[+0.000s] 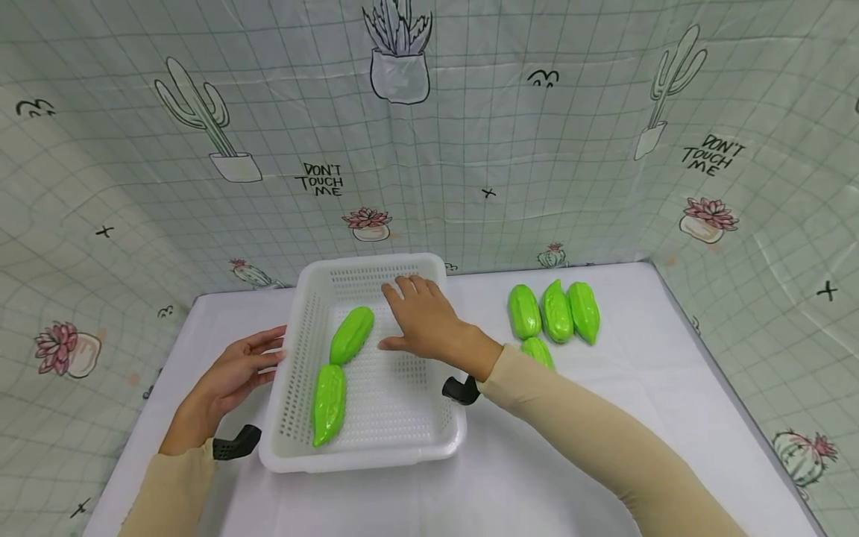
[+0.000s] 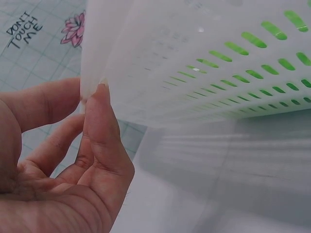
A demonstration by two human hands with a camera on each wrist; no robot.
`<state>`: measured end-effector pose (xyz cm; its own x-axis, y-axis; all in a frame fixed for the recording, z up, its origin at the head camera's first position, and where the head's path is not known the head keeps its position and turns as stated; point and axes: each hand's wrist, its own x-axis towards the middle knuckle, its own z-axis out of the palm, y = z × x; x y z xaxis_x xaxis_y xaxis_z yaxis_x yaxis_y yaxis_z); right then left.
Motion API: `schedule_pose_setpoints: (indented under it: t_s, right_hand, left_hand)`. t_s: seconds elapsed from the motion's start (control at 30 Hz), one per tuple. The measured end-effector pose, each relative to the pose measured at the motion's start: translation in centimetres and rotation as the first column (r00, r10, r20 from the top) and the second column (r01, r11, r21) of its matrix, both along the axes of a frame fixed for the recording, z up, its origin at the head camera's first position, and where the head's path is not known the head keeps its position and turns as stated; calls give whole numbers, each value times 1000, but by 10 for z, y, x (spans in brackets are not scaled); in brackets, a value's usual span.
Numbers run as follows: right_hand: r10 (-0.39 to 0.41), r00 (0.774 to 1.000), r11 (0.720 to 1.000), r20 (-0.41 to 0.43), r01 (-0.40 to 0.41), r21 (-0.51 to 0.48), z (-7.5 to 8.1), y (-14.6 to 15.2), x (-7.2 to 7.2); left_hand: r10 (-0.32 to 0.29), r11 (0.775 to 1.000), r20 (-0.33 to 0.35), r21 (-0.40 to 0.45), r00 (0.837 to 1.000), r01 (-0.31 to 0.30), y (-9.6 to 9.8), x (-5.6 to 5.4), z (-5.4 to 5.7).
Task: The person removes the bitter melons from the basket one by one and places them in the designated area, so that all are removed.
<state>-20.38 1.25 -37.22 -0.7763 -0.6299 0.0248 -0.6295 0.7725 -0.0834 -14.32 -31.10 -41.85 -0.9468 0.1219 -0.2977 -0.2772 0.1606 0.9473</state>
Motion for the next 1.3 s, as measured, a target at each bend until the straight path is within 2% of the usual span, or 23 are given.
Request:
schedule_pose_setpoints:
  t_s: [0.33, 0.57, 0.93, 1.3]
  right_hand:
    - [-32, 999, 998, 30, 30, 49, -10, -30, -3]
    - [-56, 994, 996, 89, 49, 79, -17, -45, -5]
    - [-97, 985, 993, 146, 87, 74, -29, -63, -12]
    - [-142, 973, 982, 181, 115, 149, -37, -79, -11]
  left_hand:
    - [7, 1000, -1, 15, 1000, -7, -1, 1, -1]
    - [4, 1000, 1, 14, 1000, -4, -1, 1, -1]
    - [8, 1000, 8, 25, 1000, -8, -1, -1, 0]
    - [10, 1000, 9, 17, 1000, -10, 0, 0, 1]
